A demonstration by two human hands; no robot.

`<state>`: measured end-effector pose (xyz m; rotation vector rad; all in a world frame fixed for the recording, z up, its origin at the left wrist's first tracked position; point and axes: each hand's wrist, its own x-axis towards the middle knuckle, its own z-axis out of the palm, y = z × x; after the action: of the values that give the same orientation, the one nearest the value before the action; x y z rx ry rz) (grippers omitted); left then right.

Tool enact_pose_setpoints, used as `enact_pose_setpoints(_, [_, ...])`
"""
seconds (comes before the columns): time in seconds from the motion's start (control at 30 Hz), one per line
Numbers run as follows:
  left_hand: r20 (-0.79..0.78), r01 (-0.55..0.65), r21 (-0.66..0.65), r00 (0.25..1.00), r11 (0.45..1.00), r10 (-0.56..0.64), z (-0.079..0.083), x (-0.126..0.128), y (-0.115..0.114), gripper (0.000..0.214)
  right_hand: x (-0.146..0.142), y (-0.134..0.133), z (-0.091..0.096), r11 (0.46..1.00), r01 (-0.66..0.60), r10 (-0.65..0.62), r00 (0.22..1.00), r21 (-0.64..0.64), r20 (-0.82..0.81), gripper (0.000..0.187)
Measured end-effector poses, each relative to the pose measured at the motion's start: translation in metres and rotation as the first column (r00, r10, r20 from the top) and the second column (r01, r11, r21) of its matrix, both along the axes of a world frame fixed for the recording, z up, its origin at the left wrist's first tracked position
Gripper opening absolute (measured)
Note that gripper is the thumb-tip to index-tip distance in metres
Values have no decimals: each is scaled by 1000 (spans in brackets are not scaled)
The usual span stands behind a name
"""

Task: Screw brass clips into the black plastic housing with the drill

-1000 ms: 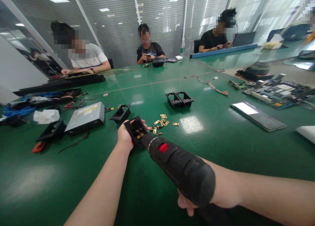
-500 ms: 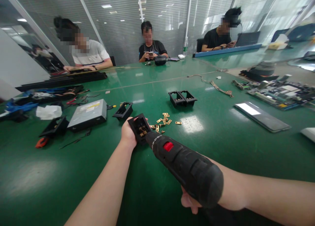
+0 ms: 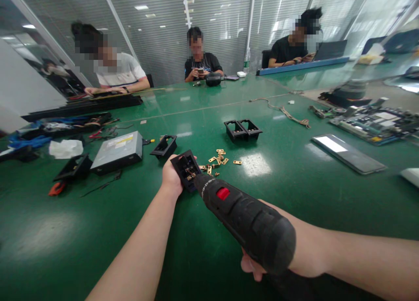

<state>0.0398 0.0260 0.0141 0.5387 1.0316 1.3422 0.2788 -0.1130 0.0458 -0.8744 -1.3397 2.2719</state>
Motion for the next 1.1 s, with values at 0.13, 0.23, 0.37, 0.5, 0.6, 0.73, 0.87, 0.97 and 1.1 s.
enact_pose_setpoints(0.13, [-18,11,11,1000,1000,-10,-1,0,0,34,0,1,2,997,-19,17,1000,76,26,29])
enact_pose_setpoints(0.23, [-36,22,23,999,999,-21,-1,-2,1,33,0,1,5,993,-14,8,999,116,45,27])
enact_pose_setpoints(0.37, [-43,30,23,999,999,-29,-2,-2,0,34,-1,1,7,992,-23,18,999,127,38,31])
enact_pose_setpoints(0.5, [-21,7,4,1000,1000,-7,-1,-1,0,35,-1,1,10,982,-60,63,998,180,-9,31])
enact_pose_setpoints(0.6, [-23,8,10,1000,1000,-8,-1,-1,0,33,0,2,7,987,-58,59,998,151,-1,33])
enact_pose_setpoints(0.73, [-24,8,21,1000,1000,-8,-2,-1,0,31,3,3,-2,999,-37,37,999,32,9,30])
enact_pose_setpoints(0.87, [-30,5,24,1000,1000,-5,-3,-2,1,31,5,3,-9,999,-25,24,999,-44,-34,35])
enact_pose_setpoints(0.97, [-22,7,24,1000,1000,-6,-3,-3,1,33,5,3,-9,999,-25,24,999,-24,-45,37])
enact_pose_setpoints(1.1, [-21,20,18,1000,1000,-20,-3,-3,1,35,4,4,-5,1000,-25,24,998,-17,-56,33])
